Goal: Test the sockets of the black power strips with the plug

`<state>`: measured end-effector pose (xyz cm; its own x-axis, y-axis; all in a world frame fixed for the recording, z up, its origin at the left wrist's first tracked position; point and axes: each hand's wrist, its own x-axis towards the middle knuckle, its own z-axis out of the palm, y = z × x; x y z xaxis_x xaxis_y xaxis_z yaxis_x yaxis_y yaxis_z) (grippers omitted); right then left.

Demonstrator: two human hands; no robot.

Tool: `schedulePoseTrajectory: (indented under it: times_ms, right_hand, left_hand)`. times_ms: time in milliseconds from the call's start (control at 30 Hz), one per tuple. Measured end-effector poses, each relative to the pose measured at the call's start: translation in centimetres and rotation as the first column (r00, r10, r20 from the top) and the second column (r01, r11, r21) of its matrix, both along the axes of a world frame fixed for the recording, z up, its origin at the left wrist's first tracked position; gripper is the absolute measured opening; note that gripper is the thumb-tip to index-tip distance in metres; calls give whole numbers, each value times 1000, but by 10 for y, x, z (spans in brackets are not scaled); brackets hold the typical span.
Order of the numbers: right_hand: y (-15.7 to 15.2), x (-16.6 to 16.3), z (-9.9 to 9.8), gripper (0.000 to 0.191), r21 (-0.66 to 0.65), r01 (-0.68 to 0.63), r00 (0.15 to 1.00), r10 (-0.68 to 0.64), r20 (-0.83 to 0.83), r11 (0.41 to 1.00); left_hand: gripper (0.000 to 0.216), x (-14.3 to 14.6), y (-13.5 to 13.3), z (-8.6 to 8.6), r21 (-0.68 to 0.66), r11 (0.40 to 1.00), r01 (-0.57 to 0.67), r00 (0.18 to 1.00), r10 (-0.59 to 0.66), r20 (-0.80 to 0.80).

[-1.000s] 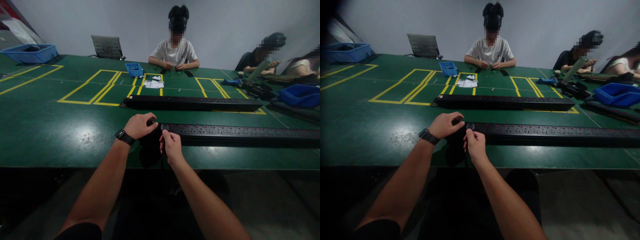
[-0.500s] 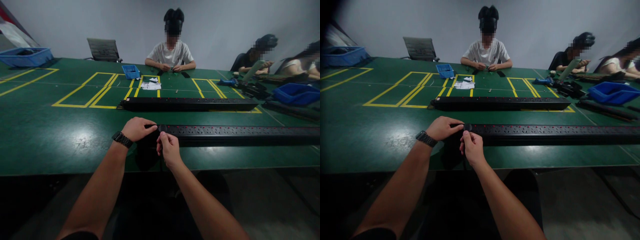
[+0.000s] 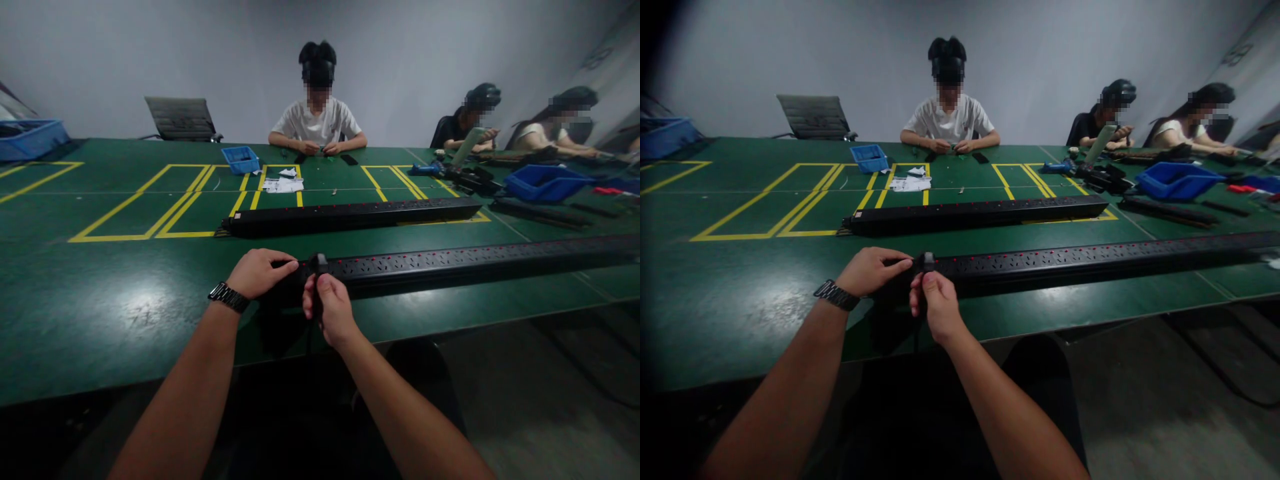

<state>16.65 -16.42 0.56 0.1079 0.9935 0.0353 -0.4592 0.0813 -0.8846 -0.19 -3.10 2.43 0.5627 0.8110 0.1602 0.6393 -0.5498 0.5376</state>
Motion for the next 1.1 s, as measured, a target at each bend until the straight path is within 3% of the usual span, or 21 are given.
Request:
schedulePoseTrajectory:
  times_ms: [67,167,367,867,1100]
  right_hand:
    - [1,17,2,44,-34,153,982,-156,-109,988]
    - [0,39,4,45,-60,251,966,-254,-53,966]
    - [-2,41,6,48,-140,177,976,-155,154,974]
    - [-5,15,15,48,-191,394,887,-317,336,899]
    - [2,13,22,45,-260,369,904,-279,323,892]
  left_hand:
    - [35,0,0,-1,15,1000,-2,1000,2,4]
    - [38,1,1,-2,35,999,-22,1000,22,-2]
    - [39,0,0,-1,51,998,-45,999,45,4]
    - [36,1,-3,1,57,997,-53,998,52,27]
    - [39,0,-4,2,61,996,-60,998,61,-11]
